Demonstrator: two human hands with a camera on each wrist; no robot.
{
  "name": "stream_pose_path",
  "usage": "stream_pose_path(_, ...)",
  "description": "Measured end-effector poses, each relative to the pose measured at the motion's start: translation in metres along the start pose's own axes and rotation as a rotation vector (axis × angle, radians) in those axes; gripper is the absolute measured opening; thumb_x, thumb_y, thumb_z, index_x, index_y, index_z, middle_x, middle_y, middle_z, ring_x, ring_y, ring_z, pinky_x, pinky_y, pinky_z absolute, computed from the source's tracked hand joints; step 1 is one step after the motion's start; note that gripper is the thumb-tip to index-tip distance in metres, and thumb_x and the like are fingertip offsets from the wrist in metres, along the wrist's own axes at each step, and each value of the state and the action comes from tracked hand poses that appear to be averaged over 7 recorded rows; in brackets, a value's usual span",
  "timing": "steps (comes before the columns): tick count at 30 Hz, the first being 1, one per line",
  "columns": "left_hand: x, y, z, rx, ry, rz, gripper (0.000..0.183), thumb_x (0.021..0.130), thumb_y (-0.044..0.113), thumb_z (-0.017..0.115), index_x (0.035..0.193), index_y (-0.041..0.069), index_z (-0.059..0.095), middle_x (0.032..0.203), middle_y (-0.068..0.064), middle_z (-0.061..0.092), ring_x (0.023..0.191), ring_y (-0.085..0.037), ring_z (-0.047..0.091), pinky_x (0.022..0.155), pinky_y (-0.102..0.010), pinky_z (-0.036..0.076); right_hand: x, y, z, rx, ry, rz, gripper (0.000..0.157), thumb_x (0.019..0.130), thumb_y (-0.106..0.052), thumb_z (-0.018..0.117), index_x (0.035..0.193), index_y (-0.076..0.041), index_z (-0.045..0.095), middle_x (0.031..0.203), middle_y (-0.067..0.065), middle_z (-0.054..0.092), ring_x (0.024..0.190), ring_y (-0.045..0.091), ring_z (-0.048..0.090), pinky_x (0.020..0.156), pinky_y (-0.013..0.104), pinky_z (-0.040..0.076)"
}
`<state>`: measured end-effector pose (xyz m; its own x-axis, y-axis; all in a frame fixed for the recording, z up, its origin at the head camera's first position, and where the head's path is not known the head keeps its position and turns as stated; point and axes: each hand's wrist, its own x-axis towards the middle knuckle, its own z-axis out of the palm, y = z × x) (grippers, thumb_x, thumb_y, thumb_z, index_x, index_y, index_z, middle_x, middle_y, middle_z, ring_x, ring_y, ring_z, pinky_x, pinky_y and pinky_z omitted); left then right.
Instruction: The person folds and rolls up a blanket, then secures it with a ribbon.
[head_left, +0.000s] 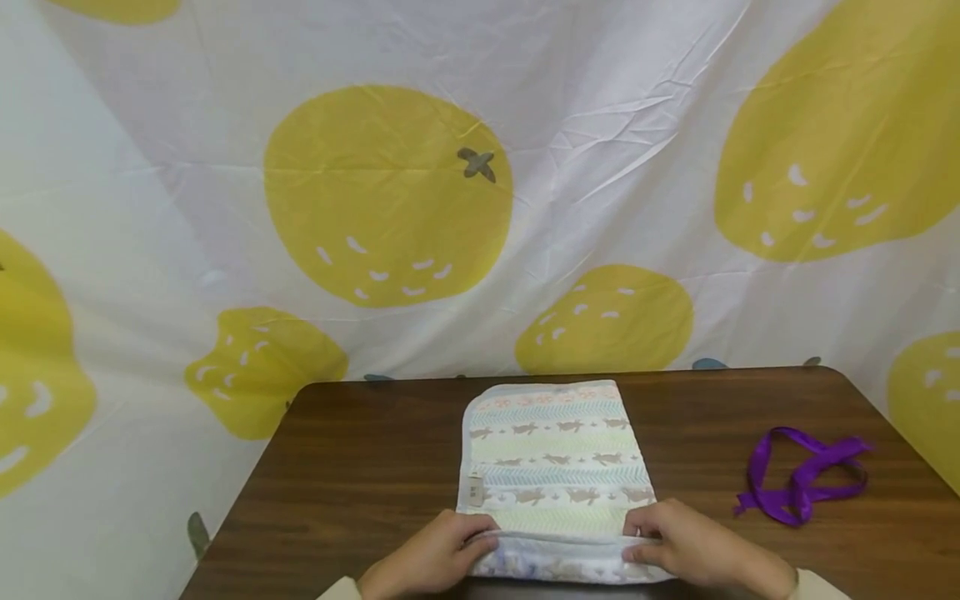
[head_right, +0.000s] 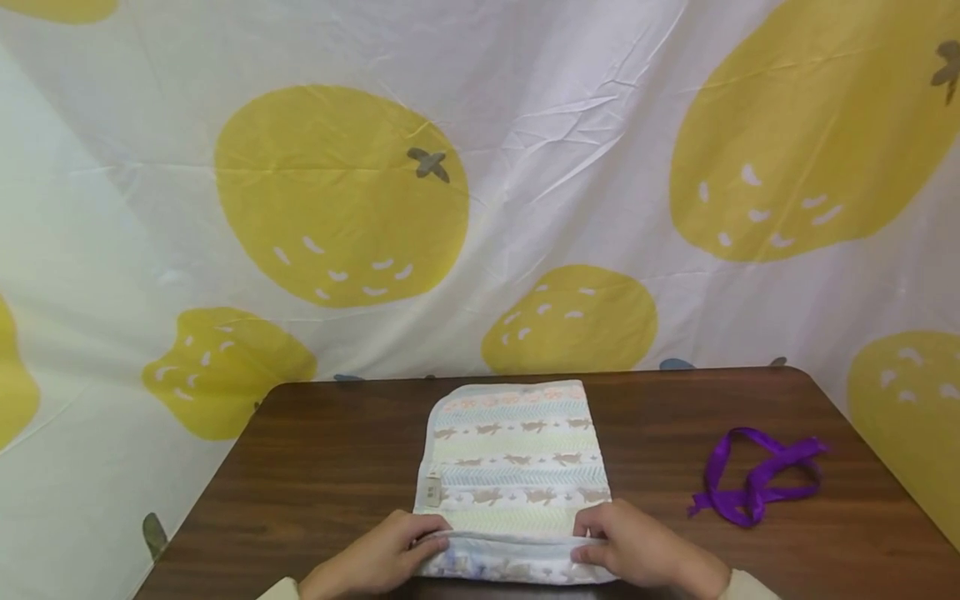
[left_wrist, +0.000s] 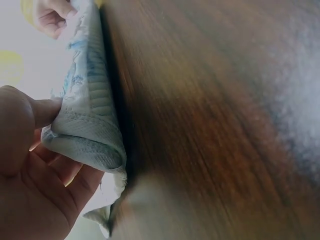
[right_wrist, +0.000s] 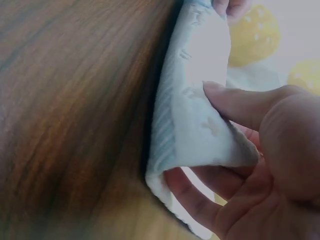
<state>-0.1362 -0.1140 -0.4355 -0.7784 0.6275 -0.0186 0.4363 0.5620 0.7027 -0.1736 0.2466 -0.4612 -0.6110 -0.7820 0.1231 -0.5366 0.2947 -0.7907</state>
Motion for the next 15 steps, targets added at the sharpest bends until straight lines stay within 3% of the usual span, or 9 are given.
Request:
stream_pose_path(4,0.0019,-0.0019,0.0005,0.008,0.006,-0.026,0.017,0.103,0.023,0.054,0.095,0.016,0.068,0.075,0.016,0.055,0.066,0.008,0.046,0.063,-0.013,0.045,0.0025,0.0031,0.0022,0.020,0.034,0.029,0.011,0.091,-0.025,0.070,0.084,-0.019,0.064,0.072,-0.020,0.052,0.065,-0.008,0.042,0.053,0.019,0.041)
stream_pose_path(8,0.0050,-0.0051,0.0009,0.040,0.027,-0.001,0.015,0.102,0.019,0.056,0.094,0.014,0.069,0.077,0.013,0.060,0.068,0.007,0.048,0.064,-0.012,0.045,0.0041,0.0049,0.0037,0.032,0.056,0.042,0.009,0.090,-0.023,0.071,0.085,-0.019,0.066,0.075,-0.017,0.056,0.068,-0.006,0.045,0.056,0.020,0.043)
stream_pose_path(12,0.0081,-0.0075,0.0029,0.145,0.059,0.050,0.013,0.100,0.015,0.058,0.093,0.012,0.068,0.078,0.010,0.062,0.070,0.007,0.049,0.066,-0.009,0.044,0.0059,0.0066,0.0058,0.002,0.094,0.028,0.007,0.091,-0.022,0.071,0.086,-0.019,0.066,0.076,-0.017,0.057,0.067,-0.006,0.045,0.056,0.020,0.043)
stream_pose_path(15,0.0094,-0.0079,0.0053,0.249,0.073,0.045,0.013,0.099,0.015,0.058,0.088,0.014,0.065,0.073,0.013,0.057,0.066,0.006,0.047,0.062,-0.009,0.041,0.0083,0.0078,0.0075,-0.048,0.141,0.000,0.007,0.091,-0.019,0.070,0.087,-0.018,0.064,0.074,-0.017,0.055,0.062,-0.007,0.041,0.053,0.019,0.041)
